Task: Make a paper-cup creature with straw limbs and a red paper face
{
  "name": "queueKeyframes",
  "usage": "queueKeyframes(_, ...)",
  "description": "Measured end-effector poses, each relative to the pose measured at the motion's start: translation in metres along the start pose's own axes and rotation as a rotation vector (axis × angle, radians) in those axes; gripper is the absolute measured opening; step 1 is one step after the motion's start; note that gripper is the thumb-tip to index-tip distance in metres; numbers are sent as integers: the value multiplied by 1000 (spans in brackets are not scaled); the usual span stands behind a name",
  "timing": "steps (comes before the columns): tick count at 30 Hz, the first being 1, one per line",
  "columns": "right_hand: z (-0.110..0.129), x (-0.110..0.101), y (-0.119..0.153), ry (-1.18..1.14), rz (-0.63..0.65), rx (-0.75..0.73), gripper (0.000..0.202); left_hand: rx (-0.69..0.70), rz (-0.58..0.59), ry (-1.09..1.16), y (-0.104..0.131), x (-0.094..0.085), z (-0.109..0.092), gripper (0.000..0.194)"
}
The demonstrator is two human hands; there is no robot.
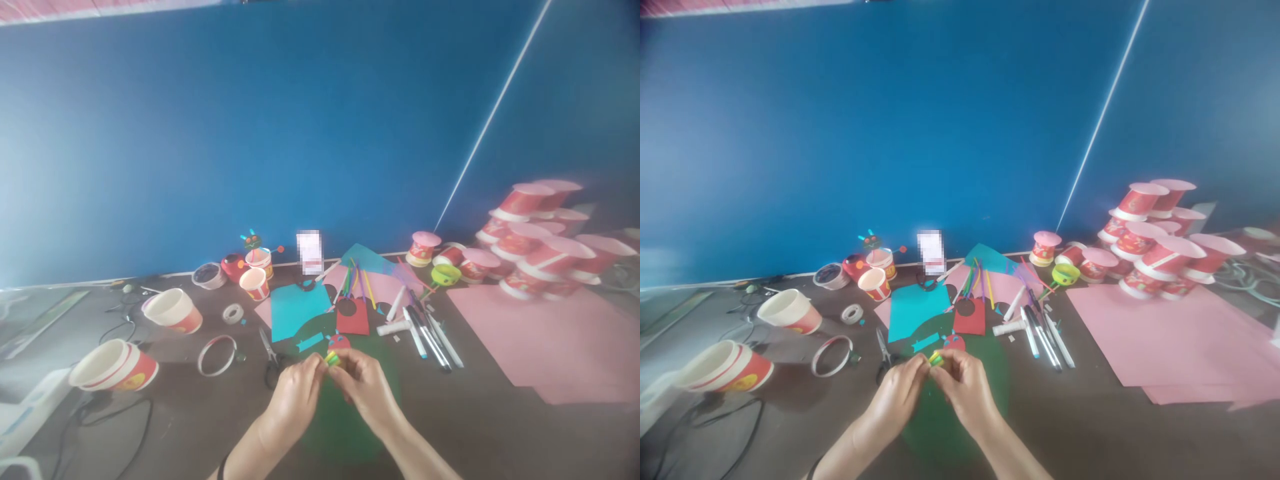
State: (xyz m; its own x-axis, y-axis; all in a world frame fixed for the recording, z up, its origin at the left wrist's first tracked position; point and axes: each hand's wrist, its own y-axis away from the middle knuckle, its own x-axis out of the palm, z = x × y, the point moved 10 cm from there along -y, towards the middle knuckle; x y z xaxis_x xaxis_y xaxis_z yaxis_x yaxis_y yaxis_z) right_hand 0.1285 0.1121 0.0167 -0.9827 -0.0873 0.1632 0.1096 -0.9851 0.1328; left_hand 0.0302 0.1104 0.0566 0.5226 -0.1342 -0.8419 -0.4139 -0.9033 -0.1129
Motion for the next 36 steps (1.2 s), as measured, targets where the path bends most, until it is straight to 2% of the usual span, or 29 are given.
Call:
queueKeyframes(4,2,1,1,54,-11,17,29,-6,-7,42,0,-3,-2,30)
queueKeyframes(11,8,0,3,106,-34,14,32,25,19,-58,5,1,0,28)
queueKeyframes(23,1,9,3,48,78,49,29,64,75,-95,7,8,-3,23)
queueKeyframes(32,-4,8,3,63,19,24,34,6,224,-1,9,4,-10,25)
queueKeyframes(36,0,7,3,64,-29,14,37,-59,178,18,6,-2,-11,28)
